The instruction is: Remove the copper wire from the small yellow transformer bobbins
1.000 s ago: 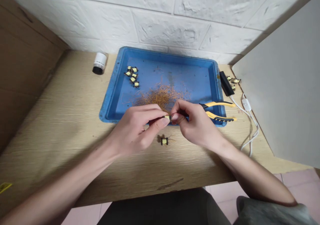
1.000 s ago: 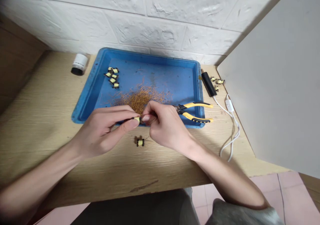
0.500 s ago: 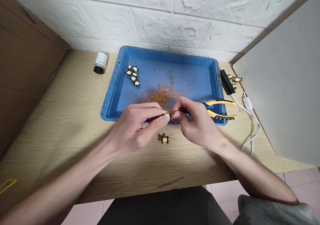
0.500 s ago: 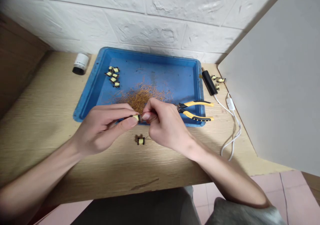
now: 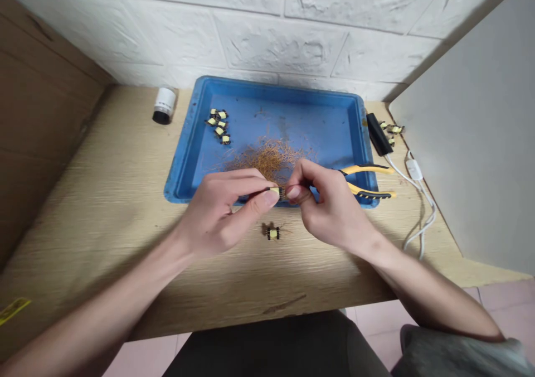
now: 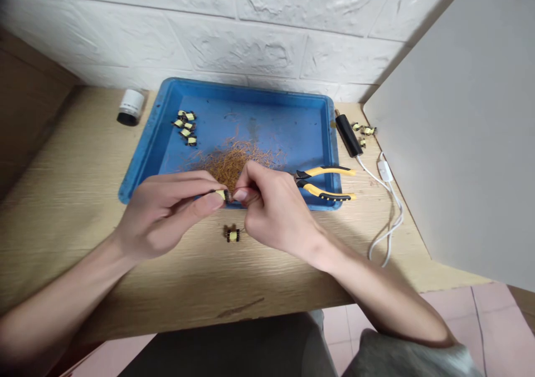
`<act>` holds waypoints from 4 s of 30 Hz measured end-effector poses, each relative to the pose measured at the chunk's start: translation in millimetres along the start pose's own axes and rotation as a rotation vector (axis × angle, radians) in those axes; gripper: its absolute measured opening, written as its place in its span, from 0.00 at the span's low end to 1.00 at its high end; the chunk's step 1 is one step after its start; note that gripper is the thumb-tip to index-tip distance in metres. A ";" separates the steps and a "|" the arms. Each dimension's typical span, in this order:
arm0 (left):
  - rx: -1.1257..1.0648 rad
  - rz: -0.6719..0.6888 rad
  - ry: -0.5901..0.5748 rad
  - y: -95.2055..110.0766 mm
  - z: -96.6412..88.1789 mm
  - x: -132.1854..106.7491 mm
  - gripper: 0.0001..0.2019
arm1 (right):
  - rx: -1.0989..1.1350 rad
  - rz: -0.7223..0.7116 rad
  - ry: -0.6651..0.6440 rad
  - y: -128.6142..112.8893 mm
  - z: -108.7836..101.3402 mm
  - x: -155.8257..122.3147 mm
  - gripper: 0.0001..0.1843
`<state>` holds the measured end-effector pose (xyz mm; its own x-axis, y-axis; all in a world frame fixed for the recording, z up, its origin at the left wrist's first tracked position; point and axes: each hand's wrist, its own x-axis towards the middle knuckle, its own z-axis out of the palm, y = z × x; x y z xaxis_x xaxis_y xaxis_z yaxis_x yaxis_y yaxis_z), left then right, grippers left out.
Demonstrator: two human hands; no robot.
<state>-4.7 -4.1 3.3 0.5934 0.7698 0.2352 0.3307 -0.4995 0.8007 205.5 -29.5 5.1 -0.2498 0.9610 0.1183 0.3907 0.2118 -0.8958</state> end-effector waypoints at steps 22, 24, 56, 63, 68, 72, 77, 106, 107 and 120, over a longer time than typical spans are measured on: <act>-0.047 -0.087 -0.002 3.3 -2.1 -1.0 0.14 | 0.164 -0.027 -0.060 7.3 -4.4 1.0 0.10; -0.118 -0.114 0.007 2.7 -2.8 -1.2 0.15 | 0.288 -0.031 -0.178 9.2 -10.7 0.8 0.07; -0.231 -0.075 -0.205 5.5 -8.5 1.5 0.15 | 0.266 0.055 -0.280 -3.8 -26.8 0.0 0.03; -0.239 -0.079 -0.208 5.7 -8.0 1.0 0.15 | 0.236 -0.007 -0.290 -3.0 -27.4 0.0 0.04; -0.253 -0.074 -0.204 5.4 -7.5 0.7 0.15 | 0.187 -0.055 -0.288 -2.1 -27.0 0.0 0.04; -0.264 -0.080 -0.205 5.1 -7.3 0.9 0.15 | 0.157 -0.086 -0.291 -2.2 -26.7 -0.8 0.04; -0.272 -0.070 -0.215 4.2 -7.5 1.5 0.14 | 0.136 -0.126 -0.271 -2.4 -25.7 -2.2 0.03; -0.132 -0.145 0.074 3.0 2.2 1.5 0.05 | 0.580 0.143 -0.056 5.0 -3.1 -6.4 0.12; -0.143 -0.158 0.079 3.7 1.7 1.7 0.05 | 0.557 0.130 -0.051 5.0 -2.8 -6.8 0.12; -0.193 -0.220 0.118 4.4 0.9 -0.4 0.03 | 0.561 0.224 -0.103 0.3 -4.1 -0.8 0.19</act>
<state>-2.8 -7.0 6.2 0.4302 0.8974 0.0981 0.2891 -0.2399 0.9268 209.4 -29.5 6.5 -0.3106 0.9435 -0.1155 -0.0761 -0.1458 -0.9864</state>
